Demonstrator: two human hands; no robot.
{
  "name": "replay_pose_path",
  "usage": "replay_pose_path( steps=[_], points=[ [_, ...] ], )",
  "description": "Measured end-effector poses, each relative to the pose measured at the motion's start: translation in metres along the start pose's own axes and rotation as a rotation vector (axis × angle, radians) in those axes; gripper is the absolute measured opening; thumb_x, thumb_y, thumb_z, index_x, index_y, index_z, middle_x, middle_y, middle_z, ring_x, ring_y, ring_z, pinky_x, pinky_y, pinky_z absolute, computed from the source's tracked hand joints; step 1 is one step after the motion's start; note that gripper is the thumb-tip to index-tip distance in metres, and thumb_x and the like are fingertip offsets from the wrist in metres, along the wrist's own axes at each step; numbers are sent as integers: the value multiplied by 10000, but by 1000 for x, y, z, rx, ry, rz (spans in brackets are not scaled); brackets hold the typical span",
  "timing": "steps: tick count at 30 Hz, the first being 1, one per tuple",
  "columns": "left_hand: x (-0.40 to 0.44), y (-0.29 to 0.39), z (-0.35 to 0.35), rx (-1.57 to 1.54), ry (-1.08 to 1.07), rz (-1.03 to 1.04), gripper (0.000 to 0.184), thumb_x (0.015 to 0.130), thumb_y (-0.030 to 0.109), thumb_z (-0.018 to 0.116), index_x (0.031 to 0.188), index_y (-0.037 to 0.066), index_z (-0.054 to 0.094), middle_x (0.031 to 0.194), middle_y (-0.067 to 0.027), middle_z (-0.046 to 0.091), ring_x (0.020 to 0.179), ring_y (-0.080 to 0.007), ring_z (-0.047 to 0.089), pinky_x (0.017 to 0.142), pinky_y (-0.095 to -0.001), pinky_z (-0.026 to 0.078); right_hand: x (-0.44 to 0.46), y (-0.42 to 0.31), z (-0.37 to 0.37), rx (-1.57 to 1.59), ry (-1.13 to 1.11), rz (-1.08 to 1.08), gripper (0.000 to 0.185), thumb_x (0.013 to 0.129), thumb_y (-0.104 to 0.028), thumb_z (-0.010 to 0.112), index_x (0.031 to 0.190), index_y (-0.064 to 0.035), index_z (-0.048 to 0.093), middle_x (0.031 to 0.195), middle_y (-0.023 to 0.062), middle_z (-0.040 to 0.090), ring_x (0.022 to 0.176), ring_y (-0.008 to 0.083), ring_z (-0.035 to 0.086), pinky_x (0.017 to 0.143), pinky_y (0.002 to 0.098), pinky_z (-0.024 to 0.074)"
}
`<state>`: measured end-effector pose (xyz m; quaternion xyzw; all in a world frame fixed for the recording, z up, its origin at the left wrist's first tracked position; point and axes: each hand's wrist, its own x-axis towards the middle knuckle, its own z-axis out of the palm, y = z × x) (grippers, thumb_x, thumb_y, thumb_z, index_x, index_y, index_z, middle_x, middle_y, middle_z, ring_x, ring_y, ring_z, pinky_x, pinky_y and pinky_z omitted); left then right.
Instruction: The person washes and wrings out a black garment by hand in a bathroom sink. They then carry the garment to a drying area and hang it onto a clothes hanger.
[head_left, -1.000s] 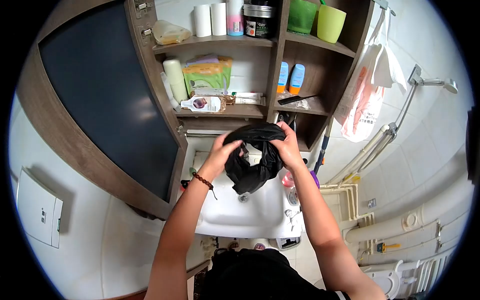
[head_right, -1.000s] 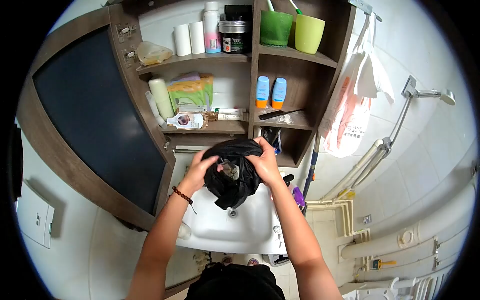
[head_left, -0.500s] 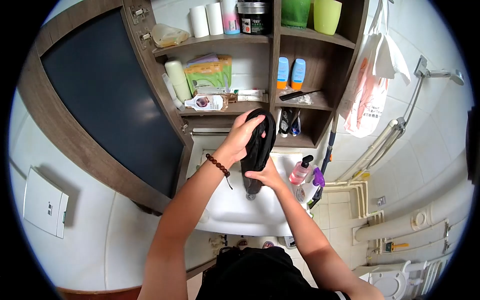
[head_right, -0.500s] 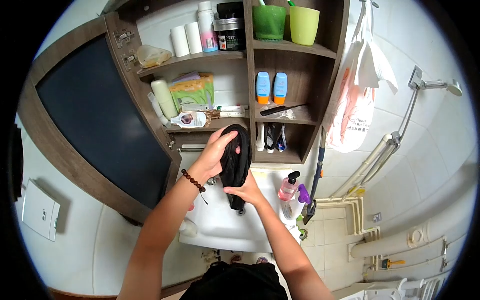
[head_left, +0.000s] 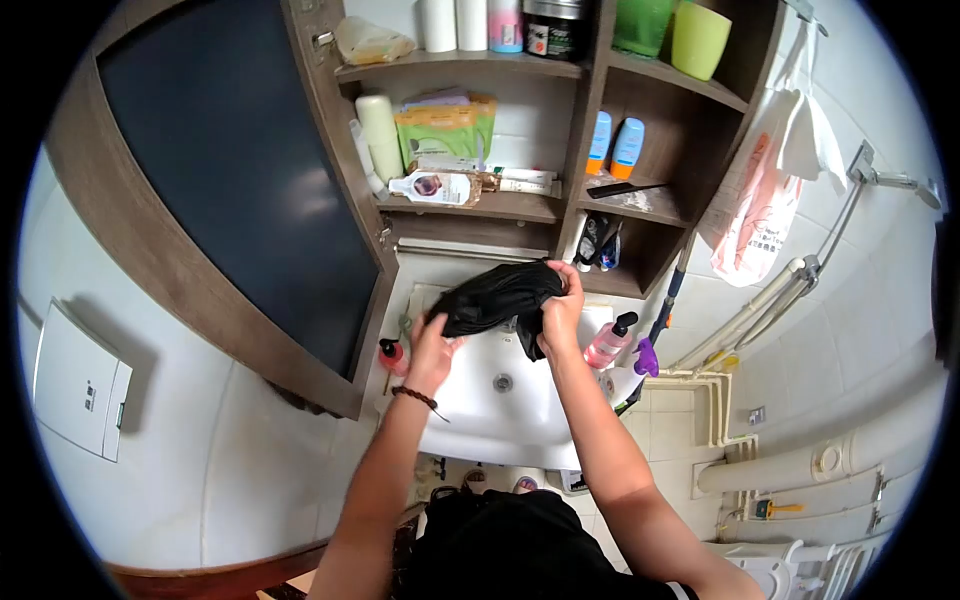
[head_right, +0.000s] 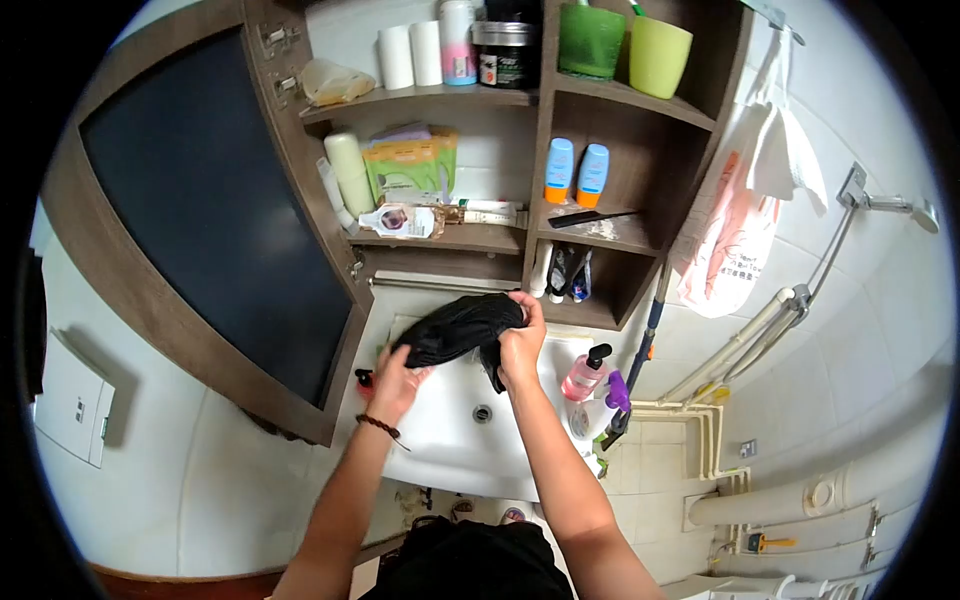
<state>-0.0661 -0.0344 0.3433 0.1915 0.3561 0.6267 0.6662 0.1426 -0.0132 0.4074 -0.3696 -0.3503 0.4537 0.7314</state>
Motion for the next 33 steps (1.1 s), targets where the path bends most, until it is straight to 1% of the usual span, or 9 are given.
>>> replay_pose_path(
  steps=[6, 9, 13, 18, 22, 27, 29, 31, 33],
  points=[
    [-11, -111, -62, 14, 45, -231, 307, 950, 29, 416, 1246, 60, 493, 1245, -136, 584, 1098, -343, 626, 920, -549, 568, -6, 53, -2, 38, -39, 73, 615, 589, 185, 404, 1136, -15, 601, 1034, 91, 643, 928, 209, 637, 832, 316, 539],
    [-22, -110, -56, -56, -19, -481, 311, 989, 195, 443, 1264, 66, 508, 1245, -117, 568, 1155, -366, 571, 977, -621, 518, -11, 52, -9, 189, -127, 138, 586, 614, 170, 402, 1136, -19, 591, 1021, 106, 658, 895, 228, 663, 805, 353, 579],
    [-36, -109, -10, -440, -104, -693, 591, 969, 519, 417, 1346, 80, 539, 1366, -110, 505, 1256, -424, 481, 1080, -644, 406, -19, 58, -10, 383, -129, 190, 533, 714, 163, 436, 1182, -54, 567, 1052, 126, 669, 931, 255, 680, 834, 389, 601],
    [-42, -68, 44, -714, -305, -313, 555, 977, 459, 436, 1369, 92, 575, 1424, -130, 546, 1295, -366, 520, 1071, -550, 435, -26, 50, -33, 471, -34, 174, 483, 758, 140, 486, 1183, -75, 569, 1088, 113, 672, 978, 272, 677, 869, 409, 597],
    [-10, -86, 38, -734, -133, -190, 501, 979, 381, 432, 1277, 30, 631, 1297, -135, 655, 1208, -336, 606, 1065, -472, 462, -46, 51, -66, 495, -8, 207, 516, 754, 120, 513, 1221, -92, 565, 1164, 92, 653, 1078, 275, 651, 972, 409, 554],
    [15, -84, 34, -667, -210, -155, 413, 976, 340, 453, 1174, 35, 649, 1212, -149, 676, 1133, -322, 644, 1018, -452, 509, -78, 41, -112, 357, -75, 385, 519, 710, -19, 525, 1221, -89, 580, 1198, 95, 634, 1157, 278, 592, 1011, 433, 484],
    [26, -85, 29, -502, -338, -175, 371, 963, 291, 478, 1156, 18, 640, 1135, -156, 685, 1059, -305, 671, 953, -430, 546, -85, 39, -139, 331, -74, 598, 365, 762, -177, 524, 1097, -79, 629, 1190, 90, 624, 1119, 251, 578, 951, 436, 486],
    [20, -81, 39, -13, -276, 108, 365, 784, 146, 493, 1061, -36, 646, 988, -121, 692, 898, -214, 686, 848, -339, 562, -85, 36, -144, 86, 8, 901, 334, 817, -273, 542, 1077, -89, 643, 1175, 86, 625, 1070, 252, 587, 896, 456, 504],
    [18, -74, 37, 470, -566, 211, 437, 673, 125, 506, 1044, -65, 639, 978, -92, 689, 883, -180, 657, 857, -312, 532, -83, 53, -148, -61, -30, 1062, 461, 954, -505, 514, 1139, -99, 632, 1156, 86, 636, 988, 266, 626, 841, 460, 524]
  ],
)
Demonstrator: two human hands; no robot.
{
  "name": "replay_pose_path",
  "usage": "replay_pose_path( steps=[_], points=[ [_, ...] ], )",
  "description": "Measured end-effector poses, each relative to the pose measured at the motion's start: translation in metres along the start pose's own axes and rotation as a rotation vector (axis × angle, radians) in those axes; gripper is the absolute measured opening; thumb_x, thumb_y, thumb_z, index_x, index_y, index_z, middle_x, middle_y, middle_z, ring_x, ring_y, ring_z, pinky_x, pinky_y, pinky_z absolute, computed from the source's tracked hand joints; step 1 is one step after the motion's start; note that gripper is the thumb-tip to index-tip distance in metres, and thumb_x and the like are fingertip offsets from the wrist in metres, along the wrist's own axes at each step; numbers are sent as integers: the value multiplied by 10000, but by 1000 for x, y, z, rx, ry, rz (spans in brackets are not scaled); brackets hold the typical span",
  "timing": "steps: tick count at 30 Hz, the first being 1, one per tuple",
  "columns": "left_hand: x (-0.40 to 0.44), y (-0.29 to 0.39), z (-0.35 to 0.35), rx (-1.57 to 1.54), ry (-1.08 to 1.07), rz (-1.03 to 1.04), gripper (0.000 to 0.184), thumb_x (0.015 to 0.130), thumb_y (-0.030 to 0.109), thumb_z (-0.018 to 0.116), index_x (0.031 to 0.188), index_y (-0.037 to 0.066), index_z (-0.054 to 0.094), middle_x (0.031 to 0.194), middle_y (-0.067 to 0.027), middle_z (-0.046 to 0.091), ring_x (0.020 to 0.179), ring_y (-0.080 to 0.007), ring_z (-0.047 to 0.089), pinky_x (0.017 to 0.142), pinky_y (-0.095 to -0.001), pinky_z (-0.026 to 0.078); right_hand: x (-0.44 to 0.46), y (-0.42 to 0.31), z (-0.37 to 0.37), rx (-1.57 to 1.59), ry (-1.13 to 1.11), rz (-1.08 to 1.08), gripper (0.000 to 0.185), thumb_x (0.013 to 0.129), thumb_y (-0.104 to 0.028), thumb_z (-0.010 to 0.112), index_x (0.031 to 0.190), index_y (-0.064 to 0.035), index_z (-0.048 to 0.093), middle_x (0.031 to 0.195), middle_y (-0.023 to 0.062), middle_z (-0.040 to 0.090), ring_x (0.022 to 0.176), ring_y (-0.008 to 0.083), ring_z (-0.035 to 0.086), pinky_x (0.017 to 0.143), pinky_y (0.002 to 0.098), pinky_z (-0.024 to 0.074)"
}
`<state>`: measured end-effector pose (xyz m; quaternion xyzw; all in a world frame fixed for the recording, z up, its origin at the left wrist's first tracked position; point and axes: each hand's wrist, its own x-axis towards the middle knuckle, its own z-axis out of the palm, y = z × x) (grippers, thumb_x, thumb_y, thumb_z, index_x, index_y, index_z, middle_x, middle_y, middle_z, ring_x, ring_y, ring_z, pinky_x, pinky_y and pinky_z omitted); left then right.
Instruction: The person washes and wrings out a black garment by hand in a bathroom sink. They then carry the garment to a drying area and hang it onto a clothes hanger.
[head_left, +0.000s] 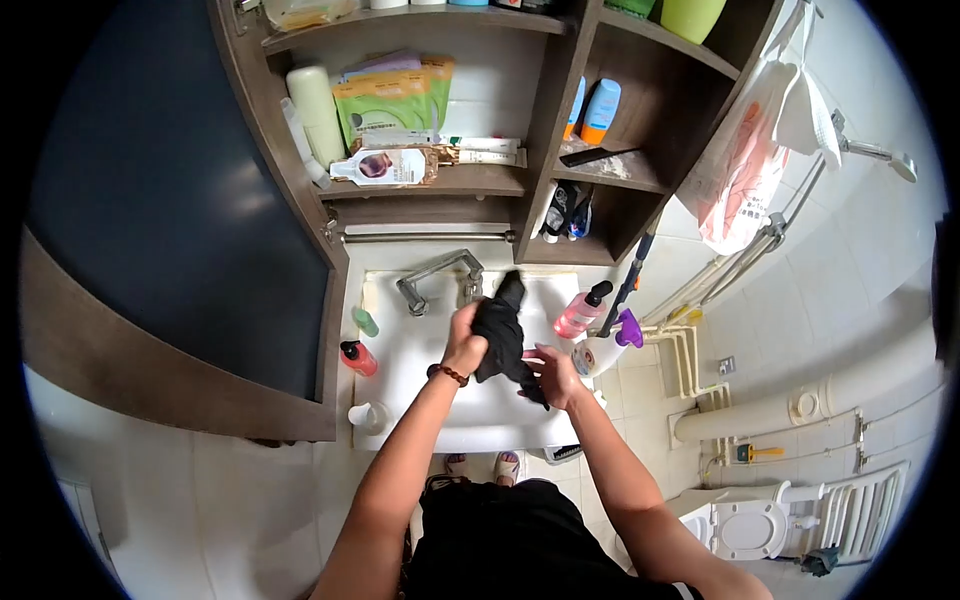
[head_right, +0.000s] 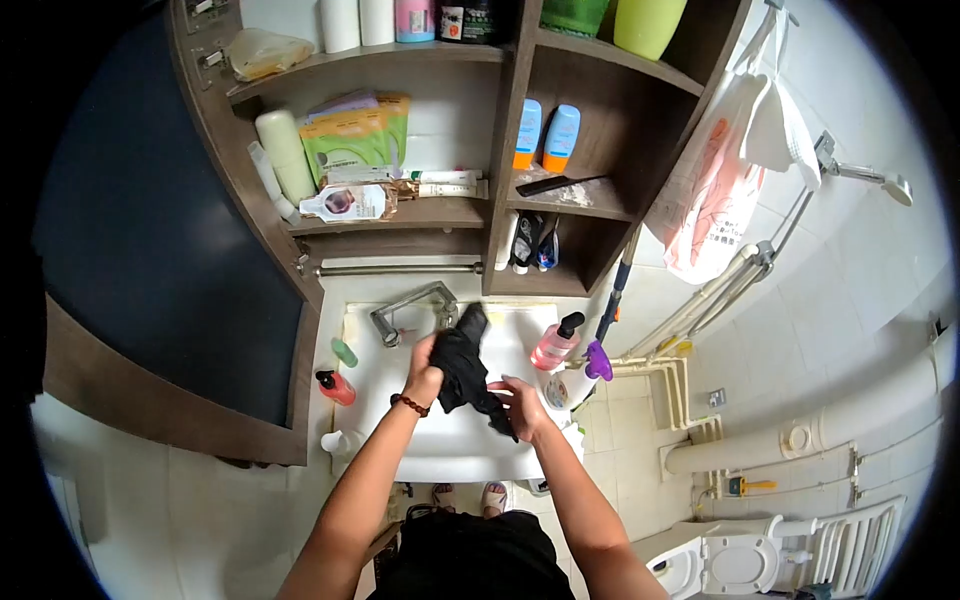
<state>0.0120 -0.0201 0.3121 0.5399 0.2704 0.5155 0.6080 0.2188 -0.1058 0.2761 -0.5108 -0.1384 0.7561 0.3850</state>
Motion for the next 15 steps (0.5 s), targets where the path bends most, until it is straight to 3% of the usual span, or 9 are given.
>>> replay_pose_path(
  steps=[2, 3, 4, 7, 9, 10, 12, 14, 15],
  points=[
    [0, 10, 9, 232, -153, 134, 498, 621, 92, 515, 1070, -100, 618, 953, -98, 695, 890, -200, 646, 877, -312, 517, 2, 0, 23, 57, 15, 19, 539, 971, -582, 486, 1184, -106, 624, 1113, 81, 663, 933, 239, 655, 823, 425, 537],
    [0, 11, 14, 169, -153, 128, 481, 620, 86, 519, 1053, -92, 626, 947, -97, 696, 882, -193, 644, 870, -309, 518, 7, 4, 27, 103, -89, -19, 572, 979, -603, 469, 1212, -108, 634, 1093, 84, 691, 919, 217, 676, 814, 390, 547],
    [-1, 12, 21, 106, -152, 122, 463, 619, 80, 523, 1037, -85, 635, 941, -95, 698, 874, -185, 642, 863, -306, 518, 7, 9, 33, 140, -78, -54, 512, 999, -554, 434, 1233, -154, 651, 1158, 67, 699, 1057, 171, 660, 924, 365, 536],
    [-5, 15, 29, -169, -19, 17, 426, 637, 43, 489, 1013, -79, 647, 937, -85, 698, 867, -163, 636, 858, -296, 518, 38, 37, 30, 321, -56, -97, 528, 1002, -544, 461, 1253, -119, 647, 1141, 84, 703, 1046, 198, 657, 924, 343, 517],
    [-6, 18, 23, -87, 13, 18, 431, 648, 23, 455, 1022, -80, 644, 939, -87, 698, 874, -160, 640, 868, -295, 521, 88, 71, -2, -349, 451, -512, 628, 994, -590, 473, 1236, -36, 644, 1167, 150, 696, 1044, 284, 670, 925, 390, 505],
    [-6, 19, 20, -11, 37, 20, 440, 659, 2, 422, 1031, -81, 640, 942, -88, 697, 880, -157, 644, 877, -295, 524, 75, 65, 2, -353, 440, -512, 628, 994, -590, 473, 1236, -36, 644, 1167, 150, 696, 1044, 284, 670, 925, 390, 505],
    [-7, 22, 13, 39, 77, 55, 460, 678, -17, 377, 1056, -83, 632, 970, -103, 695, 910, -179, 656, 908, -304, 528, 43, 45, 5, -784, 677, -643, 724, 987, -638, 464, 1236, 21, 627, 1141, 192, 697, 1051, 311, 665, 934, 391, 488],
    [-11, 32, 12, -52, 218, 31, 459, 694, -12, 377, 1074, -76, 626, 1001, -115, 690, 937, -206, 667, 922, -321, 535, 30, 36, 3, -536, 387, -249, 783, 973, -696, 422, 1297, -4, 594, 1128, 181, 688, 1028, 252, 653, 845, 398, 530],
    [-12, 31, 12, -216, 246, -21, 486, 696, -16, 354, 1101, -75, 616, 1048, -137, 689, 968, -234, 679, 928, -349, 547, -18, 12, 48, -288, 281, -45, 841, 956, -744, 381, 1352, -25, 564, 1138, 188, 684, 1001, 266, 664, 784, 424, 561]
  ],
)
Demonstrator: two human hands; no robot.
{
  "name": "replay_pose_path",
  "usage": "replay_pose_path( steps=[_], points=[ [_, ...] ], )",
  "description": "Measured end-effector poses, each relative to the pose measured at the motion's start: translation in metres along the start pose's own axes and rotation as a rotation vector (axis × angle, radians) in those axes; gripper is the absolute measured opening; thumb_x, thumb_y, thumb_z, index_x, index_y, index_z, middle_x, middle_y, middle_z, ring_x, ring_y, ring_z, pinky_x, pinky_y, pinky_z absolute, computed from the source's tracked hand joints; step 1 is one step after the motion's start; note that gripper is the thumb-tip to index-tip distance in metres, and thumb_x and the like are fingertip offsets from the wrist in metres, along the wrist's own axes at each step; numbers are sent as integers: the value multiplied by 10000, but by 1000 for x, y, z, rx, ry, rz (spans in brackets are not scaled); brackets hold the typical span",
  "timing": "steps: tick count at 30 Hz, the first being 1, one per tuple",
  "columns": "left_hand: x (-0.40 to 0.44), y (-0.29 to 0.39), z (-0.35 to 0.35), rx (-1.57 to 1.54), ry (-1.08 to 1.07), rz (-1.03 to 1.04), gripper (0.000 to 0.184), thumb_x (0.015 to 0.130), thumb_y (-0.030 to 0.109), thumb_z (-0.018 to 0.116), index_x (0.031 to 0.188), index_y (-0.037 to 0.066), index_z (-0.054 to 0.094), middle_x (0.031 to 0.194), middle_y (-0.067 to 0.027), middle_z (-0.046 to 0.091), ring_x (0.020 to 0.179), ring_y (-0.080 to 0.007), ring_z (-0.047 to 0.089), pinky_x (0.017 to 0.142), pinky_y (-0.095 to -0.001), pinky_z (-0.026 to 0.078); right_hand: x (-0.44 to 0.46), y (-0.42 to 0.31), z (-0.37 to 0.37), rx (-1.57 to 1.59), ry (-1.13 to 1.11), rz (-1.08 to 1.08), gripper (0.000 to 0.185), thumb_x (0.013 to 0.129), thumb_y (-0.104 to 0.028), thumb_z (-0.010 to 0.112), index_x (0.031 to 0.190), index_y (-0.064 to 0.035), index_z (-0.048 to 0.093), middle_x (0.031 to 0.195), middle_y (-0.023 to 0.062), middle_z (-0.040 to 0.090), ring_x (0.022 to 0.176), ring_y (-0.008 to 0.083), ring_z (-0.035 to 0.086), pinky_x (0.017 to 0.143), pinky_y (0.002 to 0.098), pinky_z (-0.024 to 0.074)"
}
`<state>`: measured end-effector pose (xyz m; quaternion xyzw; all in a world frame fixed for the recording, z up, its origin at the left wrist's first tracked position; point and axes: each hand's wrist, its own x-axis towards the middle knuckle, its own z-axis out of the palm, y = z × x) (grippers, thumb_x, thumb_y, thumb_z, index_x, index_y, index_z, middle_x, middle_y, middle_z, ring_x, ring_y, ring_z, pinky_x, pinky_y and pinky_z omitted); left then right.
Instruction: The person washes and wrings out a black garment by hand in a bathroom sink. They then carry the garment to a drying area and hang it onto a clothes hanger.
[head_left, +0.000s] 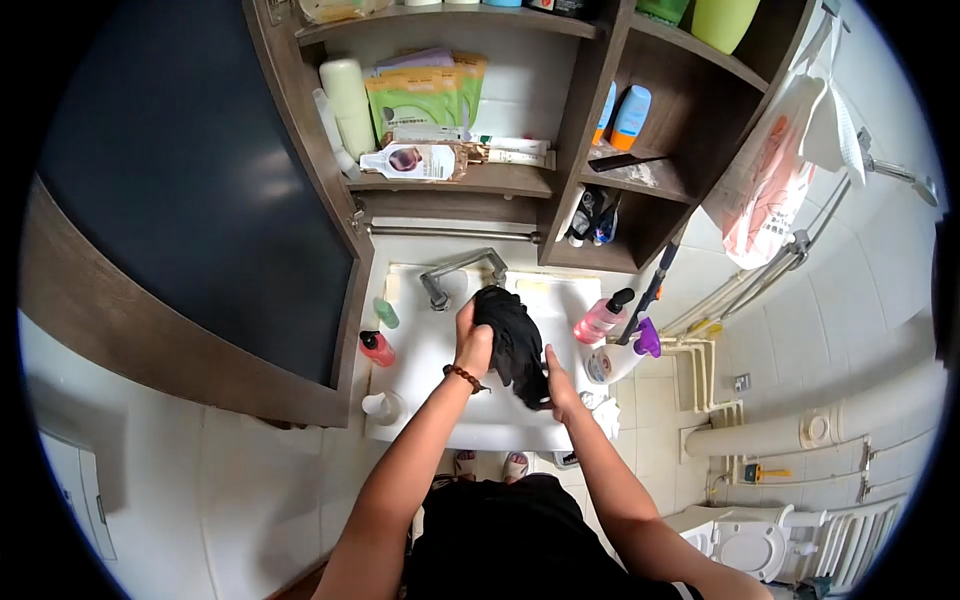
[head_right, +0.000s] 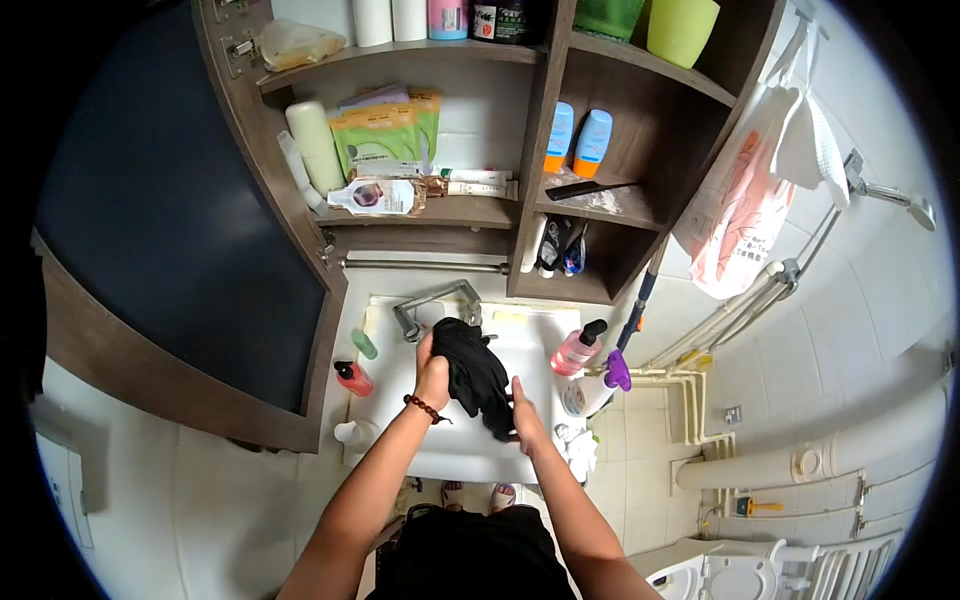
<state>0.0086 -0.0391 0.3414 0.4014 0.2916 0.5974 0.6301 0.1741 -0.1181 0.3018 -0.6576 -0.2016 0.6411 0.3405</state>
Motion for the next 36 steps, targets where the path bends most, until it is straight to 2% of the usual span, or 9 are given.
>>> replay_pose_path(
  steps=[1, 3, 8, 13, 16, 23, 29, 33, 36],
  points=[
    [-2, -5, 1, -194, 38, -81, 356, 848, 89, 444, 1137, -23, 619, 1110, -139, 685, 1038, -259, 675, 946, -387, 548, 11, 6, -4, 0, 1, -7, 841, 956, -744, 381, 1352, -25, 564, 1138, 188, 684, 1001, 266, 664, 784, 424, 561],
    [-1, -10, 1, -423, 102, -258, 345, 980, 227, 442, 1162, -2, 624, 1136, -153, 686, 1067, -294, 673, 959, -418, 548, 46, 24, -9, 356, -548, 137, 895, 936, -779, 352, 1405, -39, 533, 1251, 190, 652, 1071, 286, 662, 835, 461, 569],
    [-18, -27, -17, -496, 300, -512, 463, 1027, 356, 392, 1239, 13, 619, 1218, -163, 675, 1121, -310, 662, 989, -457, 540, 17, -10, 23, 858, -560, -169, 757, 972, -665, 439, 1326, -14, 594, 1309, 143, 651, 1179, 290, 636, 1065, 426, 475],
    [-34, -57, -48, -454, 294, -477, 481, 1048, 383, 384, 1274, 26, 614, 1285, -143, 655, 1154, -297, 650, 1005, -446, 531, 26, 3, 24, 848, -434, -260, 533, 976, -527, 565, 1134, -29, 665, 1185, 150, 698, 1126, 302, 658, 1043, 445, 494],
    [-55, -51, -28, -493, 350, -596, 447, 1046, 387, 393, 1264, 76, 630, 1256, -93, 677, 1133, -258, 662, 991, -422, 537, 31, -3, 23, 965, -407, -254, 307, 979, -368, 616, 981, -64, 660, 1023, 134, 713, 968, 294, 696, 884, 437, 573],
    [-54, -45, -13, -760, 205, -458, 347, 1029, 351, 463, 1170, 91, 646, 1160, -88, 700, 1070, -264, 680, 956, -409, 555, 39, -11, 14, 452, -265, -782, 397, 1035, -415, 543, 1229, -69, 523, 1134, 163, 698, 1027, 281, 673, 940, 406, 535],
    [-40, -51, -14, -664, 182, -369, 317, 1028, 309, 492, 1171, 65, 635, 1163, -104, 689, 1059, -273, 677, 967, -409, 550, 26, 6, -5, 591, -353, -411, 842, 959, -737, 400, 1483, -78, 416, 1441, 164, 535, 1346, 308, 496, 1133, 472, 379],
    [-33, -37, -8, -108, 170, -162, 319, 918, 37, 489, 1213, 3, 606, 1133, -130, 688, 1060, -242, 675, 957, -367, 544, 23, 12, -37, 692, -734, 64, 1056, 839, -880, 398, 1534, -85, 375, 1515, 153, 480, 1369, 352, 484, 1112, 655, 343],
    [-32, -26, -5, 617, -269, 43, 457, 714, -55, 619, 1169, -45, 577, 1077, -160, 706, 1010, -225, 679, 895, -332, 531, 24, 8, -43, 567, -947, 283, 1066, 837, -882, 386, 1515, -59, 401, 1505, 181, 483, 1375, 371, 480, 1142, 654, 327]
  ],
)
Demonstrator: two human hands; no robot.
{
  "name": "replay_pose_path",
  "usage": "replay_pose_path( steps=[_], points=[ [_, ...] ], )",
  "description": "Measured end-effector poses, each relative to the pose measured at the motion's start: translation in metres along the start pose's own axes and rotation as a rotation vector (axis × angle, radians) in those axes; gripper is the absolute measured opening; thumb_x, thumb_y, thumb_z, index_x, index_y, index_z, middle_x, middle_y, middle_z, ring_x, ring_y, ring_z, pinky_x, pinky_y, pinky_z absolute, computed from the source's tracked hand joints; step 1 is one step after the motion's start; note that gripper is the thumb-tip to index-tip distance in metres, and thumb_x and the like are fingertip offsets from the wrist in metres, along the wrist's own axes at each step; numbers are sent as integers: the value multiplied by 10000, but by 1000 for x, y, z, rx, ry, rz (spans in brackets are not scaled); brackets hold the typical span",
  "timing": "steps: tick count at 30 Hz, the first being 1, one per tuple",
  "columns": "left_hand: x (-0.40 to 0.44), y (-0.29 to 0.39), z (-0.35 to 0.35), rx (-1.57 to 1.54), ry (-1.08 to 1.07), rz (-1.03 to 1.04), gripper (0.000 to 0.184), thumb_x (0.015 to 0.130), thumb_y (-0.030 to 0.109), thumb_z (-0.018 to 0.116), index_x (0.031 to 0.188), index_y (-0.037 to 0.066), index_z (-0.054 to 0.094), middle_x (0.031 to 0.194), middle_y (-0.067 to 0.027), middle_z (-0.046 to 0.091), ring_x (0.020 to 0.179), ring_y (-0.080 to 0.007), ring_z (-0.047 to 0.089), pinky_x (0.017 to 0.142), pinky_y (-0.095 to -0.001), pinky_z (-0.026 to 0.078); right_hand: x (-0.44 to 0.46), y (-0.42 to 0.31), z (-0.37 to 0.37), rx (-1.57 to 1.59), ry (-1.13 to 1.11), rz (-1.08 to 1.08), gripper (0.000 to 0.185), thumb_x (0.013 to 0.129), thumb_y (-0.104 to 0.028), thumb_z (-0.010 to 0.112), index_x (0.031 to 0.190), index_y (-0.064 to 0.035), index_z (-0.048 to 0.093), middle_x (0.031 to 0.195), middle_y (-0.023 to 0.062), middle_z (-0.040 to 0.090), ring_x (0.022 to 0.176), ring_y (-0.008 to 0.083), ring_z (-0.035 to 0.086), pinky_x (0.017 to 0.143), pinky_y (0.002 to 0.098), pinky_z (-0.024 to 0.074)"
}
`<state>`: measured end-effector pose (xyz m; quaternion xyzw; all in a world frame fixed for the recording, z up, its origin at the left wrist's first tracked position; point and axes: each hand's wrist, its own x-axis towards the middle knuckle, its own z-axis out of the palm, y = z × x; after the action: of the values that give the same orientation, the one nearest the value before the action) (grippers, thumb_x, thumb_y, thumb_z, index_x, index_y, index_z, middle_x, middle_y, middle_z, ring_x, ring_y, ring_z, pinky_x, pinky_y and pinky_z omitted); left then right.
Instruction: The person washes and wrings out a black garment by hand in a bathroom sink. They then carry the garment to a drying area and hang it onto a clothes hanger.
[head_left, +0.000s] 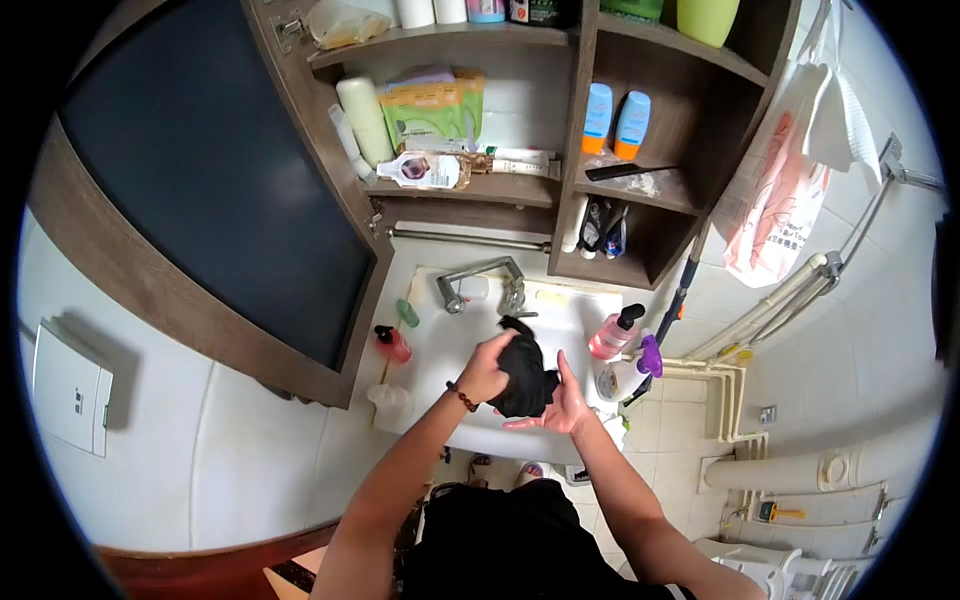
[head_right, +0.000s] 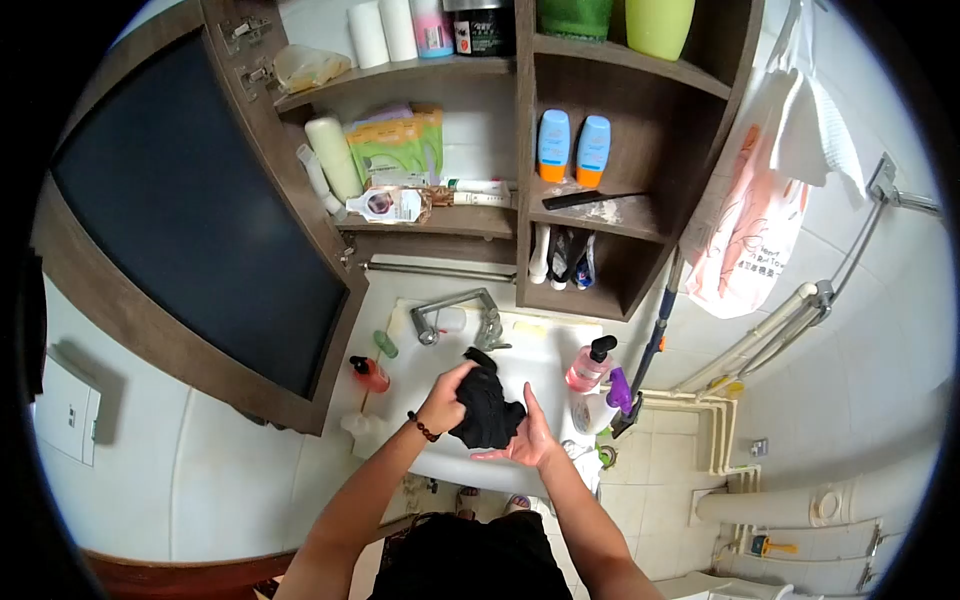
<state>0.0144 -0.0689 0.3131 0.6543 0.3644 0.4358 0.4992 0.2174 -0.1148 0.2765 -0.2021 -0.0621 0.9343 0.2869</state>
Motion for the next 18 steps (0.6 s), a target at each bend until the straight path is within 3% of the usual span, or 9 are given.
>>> replay_pose_path(
  steps=[3, 4, 5, 7, 9, 11, 14, 16, 18],
  points=[
    [1, 59, 6, 289, -493, 4, 277, 785, 36, 692, 1058, 28, 645, 856, -119, 708, 838, -185, 707, 818, -322, 540, 25, 0, -62, -315, 125, -143, 1073, 835, -878, 404, 1507, -43, 412, 1500, 195, 485, 1359, 369, 498, 1143, 564, 379],
    [2, 64, 10, 348, -595, 91, 265, 769, 47, 718, 1028, 46, 663, 828, -131, 709, 796, -246, 718, 797, -338, 544, 23, -12, -46, -71, -9, 146, 1068, 837, -879, 398, 1490, -34, 442, 1489, 196, 499, 1337, 335, 528, 1123, 462, 425],
    [4, 63, 14, 364, -731, 84, 250, 752, 46, 721, 991, 30, 646, 859, -142, 707, 807, -293, 705, 774, -369, 539, 44, -18, -86, 64, -387, 305, 982, 884, -814, 440, 1483, -36, 457, 1461, 200, 526, 1297, 292, 567, 1063, 435, 475],
    [-1, 55, 30, 211, -733, 190, 213, 727, 27, 700, 921, 15, 612, 862, -153, 692, 816, -328, 687, 739, -403, 525, 62, -16, -84, -5, -374, 312, 938, 888, -781, 450, 1457, -35, 471, 1427, 193, 538, 1265, 288, 577, 1041, 430, 484],
    [9, 62, 36, 590, -998, 261, 280, 612, -12, 658, 886, 34, 616, 845, -165, 674, 843, -353, 682, 704, -439, 528, 67, -20, -79, -207, -253, 326, 851, 896, -715, 470, 1406, -35, 498, 1358, 179, 562, 1200, 280, 596, 996, 419, 500],
    [12, 62, 43, 741, -1082, 302, 272, 598, 6, 649, 864, 54, 623, 836, -168, 669, 825, -351, 681, 689, -455, 534, 66, -20, -69, -328, -162, 328, 765, 903, -650, 490, 1355, -34, 525, 1290, 165, 585, 1135, 272, 614, 951, 408, 517],
    [18, 44, 32, 695, -1003, 448, 220, 610, 38, 655, 824, 69, 615, 813, -139, 669, 800, -348, 676, 688, -458, 537, 68, -17, -58, -359, -57, 268, 635, 915, -551, 521, 1279, -33, 565, 1187, 144, 621, 1037, 260, 642, 885, 392, 543],
    [25, 42, 17, 616, -854, 651, 178, 631, 46, 663, 798, 69, 603, 750, -104, 638, 745, -331, 658, 731, -433, 532, 70, -8, -49, -244, 40, 130, 549, 922, -486, 541, 1228, -33, 592, 1118, 129, 645, 972, 251, 661, 840, 382, 559],
    [39, 50, -2, 528, -703, 657, 172, 673, 113, 719, 782, 67, 594, 718, -98, 612, 716, -318, 641, 747, -409, 511, 70, 3, -30, -55, 177, -105, 464, 930, -420, 561, 1178, -32, 619, 1050, 115, 668, 907, 243, 680, 795, 371, 576]
  ],
)
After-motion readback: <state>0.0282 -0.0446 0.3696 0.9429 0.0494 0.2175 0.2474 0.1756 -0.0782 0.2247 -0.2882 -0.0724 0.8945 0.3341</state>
